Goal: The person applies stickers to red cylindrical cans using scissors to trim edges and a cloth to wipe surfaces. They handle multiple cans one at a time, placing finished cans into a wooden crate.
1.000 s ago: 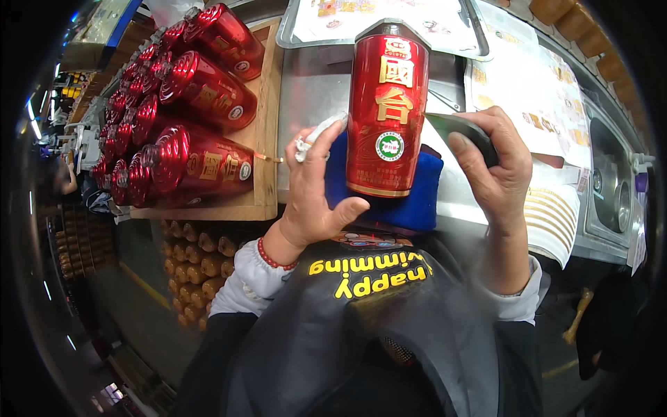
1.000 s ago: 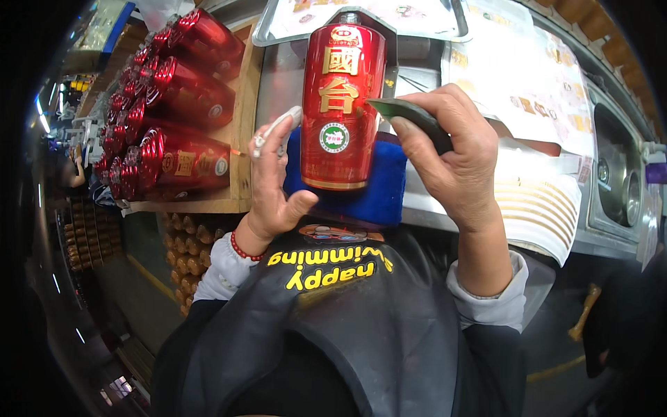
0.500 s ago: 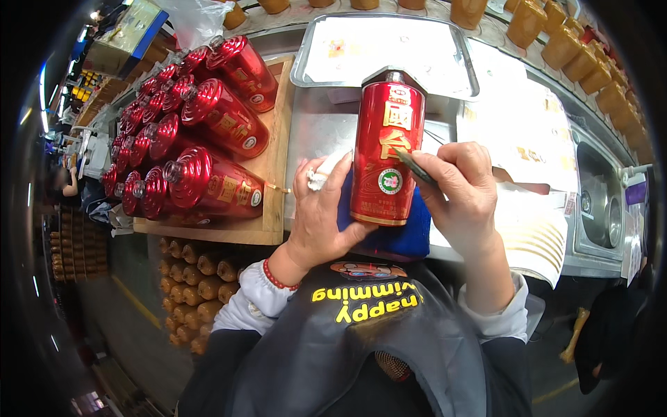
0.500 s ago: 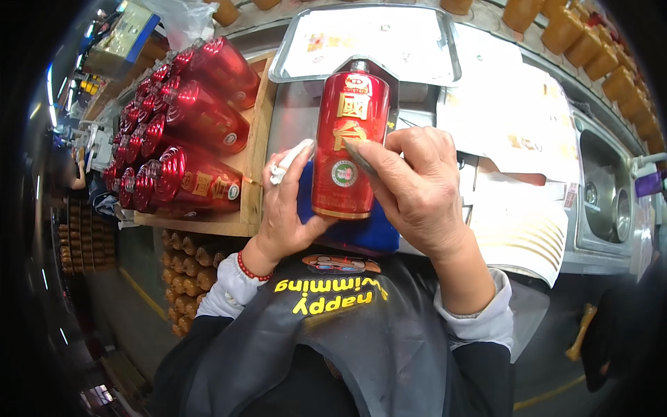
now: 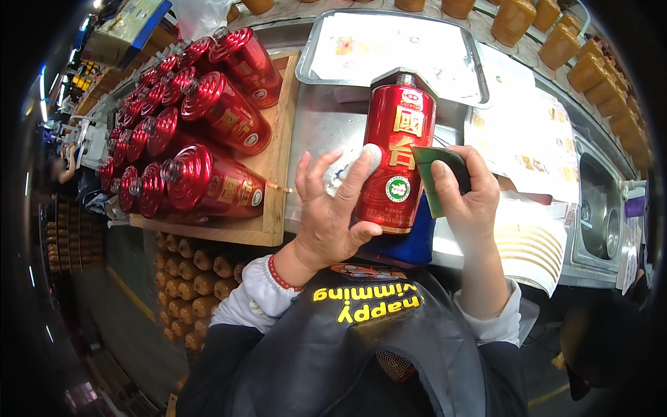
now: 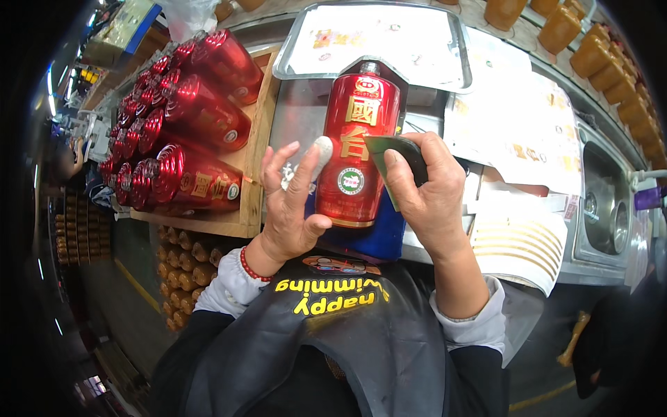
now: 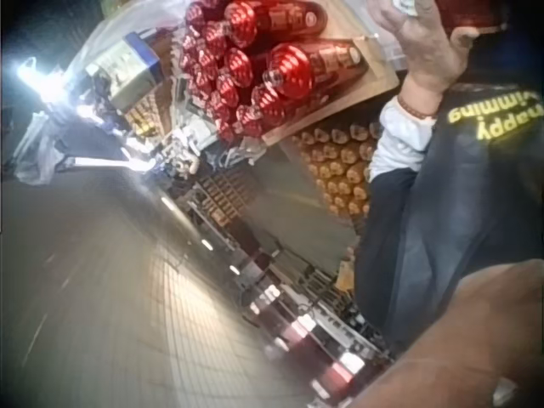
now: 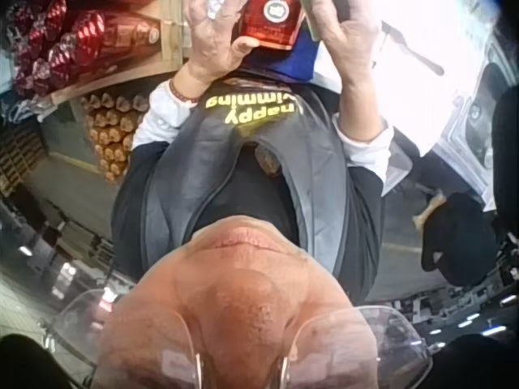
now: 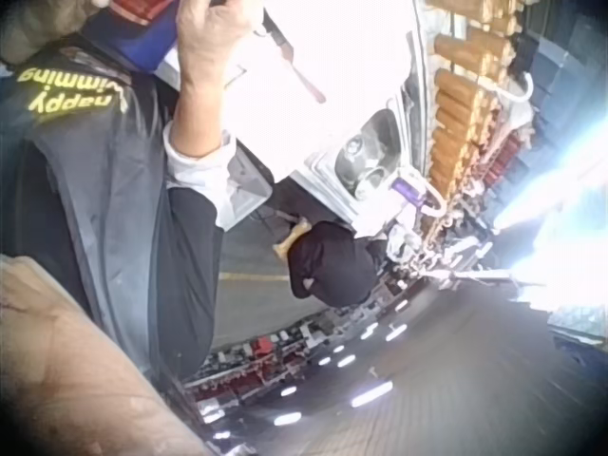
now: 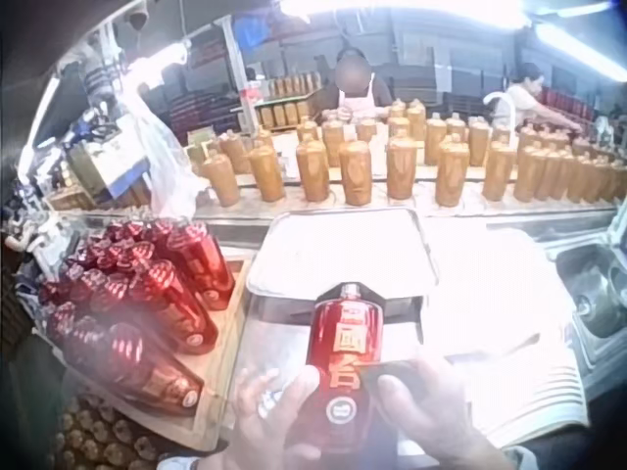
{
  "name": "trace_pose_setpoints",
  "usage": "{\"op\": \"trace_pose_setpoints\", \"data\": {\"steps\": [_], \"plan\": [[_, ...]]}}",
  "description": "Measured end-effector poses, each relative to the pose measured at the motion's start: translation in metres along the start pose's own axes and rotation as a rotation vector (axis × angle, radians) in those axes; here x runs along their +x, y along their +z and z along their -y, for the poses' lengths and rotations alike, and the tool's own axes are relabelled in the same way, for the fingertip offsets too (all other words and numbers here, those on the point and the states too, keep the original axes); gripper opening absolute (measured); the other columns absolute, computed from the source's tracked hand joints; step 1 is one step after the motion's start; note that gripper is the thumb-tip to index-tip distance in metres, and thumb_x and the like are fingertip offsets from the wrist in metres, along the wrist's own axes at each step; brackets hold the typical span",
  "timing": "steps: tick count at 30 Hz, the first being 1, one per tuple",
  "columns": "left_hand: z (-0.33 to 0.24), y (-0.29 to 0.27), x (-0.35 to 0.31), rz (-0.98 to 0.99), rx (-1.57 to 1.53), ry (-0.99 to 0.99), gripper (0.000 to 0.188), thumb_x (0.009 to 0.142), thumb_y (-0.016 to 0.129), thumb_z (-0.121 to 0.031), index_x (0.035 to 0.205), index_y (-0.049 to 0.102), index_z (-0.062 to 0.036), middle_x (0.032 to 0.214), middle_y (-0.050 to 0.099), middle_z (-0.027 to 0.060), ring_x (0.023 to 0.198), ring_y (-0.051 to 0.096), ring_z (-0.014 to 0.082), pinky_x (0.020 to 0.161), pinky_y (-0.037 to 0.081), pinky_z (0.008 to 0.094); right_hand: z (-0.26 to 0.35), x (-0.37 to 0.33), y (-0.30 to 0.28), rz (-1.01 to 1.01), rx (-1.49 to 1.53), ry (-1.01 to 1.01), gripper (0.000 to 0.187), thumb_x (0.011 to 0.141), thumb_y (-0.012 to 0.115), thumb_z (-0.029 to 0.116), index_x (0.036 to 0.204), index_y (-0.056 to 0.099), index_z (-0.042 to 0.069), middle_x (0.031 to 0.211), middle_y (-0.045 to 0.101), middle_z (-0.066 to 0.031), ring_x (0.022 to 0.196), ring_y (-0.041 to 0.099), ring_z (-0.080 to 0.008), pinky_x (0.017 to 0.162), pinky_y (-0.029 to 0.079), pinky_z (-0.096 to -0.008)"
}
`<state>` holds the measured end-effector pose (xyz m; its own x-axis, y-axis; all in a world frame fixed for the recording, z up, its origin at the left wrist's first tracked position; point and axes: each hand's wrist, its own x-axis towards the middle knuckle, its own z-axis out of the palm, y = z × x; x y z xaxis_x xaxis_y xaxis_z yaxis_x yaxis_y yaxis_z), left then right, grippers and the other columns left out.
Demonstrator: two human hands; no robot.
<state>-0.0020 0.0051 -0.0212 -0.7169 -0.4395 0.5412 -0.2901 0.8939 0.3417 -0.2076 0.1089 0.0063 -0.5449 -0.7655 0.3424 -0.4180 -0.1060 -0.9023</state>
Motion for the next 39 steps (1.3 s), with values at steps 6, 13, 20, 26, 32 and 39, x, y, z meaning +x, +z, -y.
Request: {"op": "trace_pose_setpoints", "data": {"steps": [6,13,20,26,32,39], "plan": [[-0.011,-0.007,0.011,0.044,0.064,0.151,0.078,0.099,0.03,-0.073,0.145,0.058,-0.016,0.143,0.06,0.0039,0.137,0.039,0.0331,0.121,0.011,0.058,-0.002,0.0,-0.001,-0.011,-0.083,-0.043,0.017,0.094,0.07,0.014,0.101,0.065,-0.002,0.083,0.068,-0.012,0.07,0.065,-0.0203,0.066,0.052,-0.0324],[0.009,0.003,-0.009,-0.013,-0.061,0.06,0.098,0.092,0.042,-0.08,0.153,0.043,-0.0037,0.147,0.055,0.0118,0.141,0.034,0.0358,0.121,0.012,0.0565,-0.007,-0.012,-0.008,0.001,0.168,0.142,0.021,0.098,0.069,0.018,0.104,0.066,-0.001,0.081,0.069,-0.0043,0.072,0.063,-0.008,0.064,0.05,-0.0242],[0.006,-0.005,-0.003,0.06,0.067,0.019,0.085,0.084,0.074,-0.057,0.15,0.051,-0.009,0.144,0.057,0.0104,0.14,0.034,0.0374,0.12,0.014,0.0573,-0.007,-0.03,-0.015,-0.011,0.094,0.086,0.019,0.098,0.07,0.016,0.104,0.066,-0.001,0.082,0.066,-0.0024,0.074,0.059,-0.0066,0.067,0.048,-0.0226],[0.002,0.0,-0.002,0.028,0.086,0.052,0.084,0.085,0.071,-0.06,0.151,0.051,-0.0115,0.143,0.06,0.0101,0.139,0.036,0.0345,0.12,0.014,0.0561,-0.005,-0.038,-0.021,-0.017,0.118,0.089,0.017,0.097,0.071,0.014,0.104,0.066,-0.001,0.083,0.065,-0.0018,0.075,0.059,-0.0071,0.068,0.048,-0.0229],[0.011,0.006,-0.012,0.075,0.032,0.02,0.09,0.092,0.061,-0.064,0.154,0.043,-0.0016,0.143,0.059,0.0116,0.139,0.039,0.0375,0.12,0.015,0.057,-0.01,-0.049,-0.026,-0.012,0.073,0.042,0.015,0.094,0.071,0.012,0.102,0.066,-0.001,0.082,0.065,-0.0047,0.074,0.059,-0.0103,0.067,0.048,-0.0247],[0.014,0.014,-0.016,0.069,-0.037,0.013,0.09,0.097,0.053,-0.064,0.156,0.036,0.0031,0.148,0.054,0.0165,0.142,0.036,0.0416,0.119,0.017,0.0589,-0.002,-0.061,-0.028,0.083,-0.106,-0.23,0.02,0.083,0.076,0.003,0.102,0.07,0.001,0.081,0.062,-0.01,0.071,0.061,-0.0223,0.065,0.049,-0.032]]}}
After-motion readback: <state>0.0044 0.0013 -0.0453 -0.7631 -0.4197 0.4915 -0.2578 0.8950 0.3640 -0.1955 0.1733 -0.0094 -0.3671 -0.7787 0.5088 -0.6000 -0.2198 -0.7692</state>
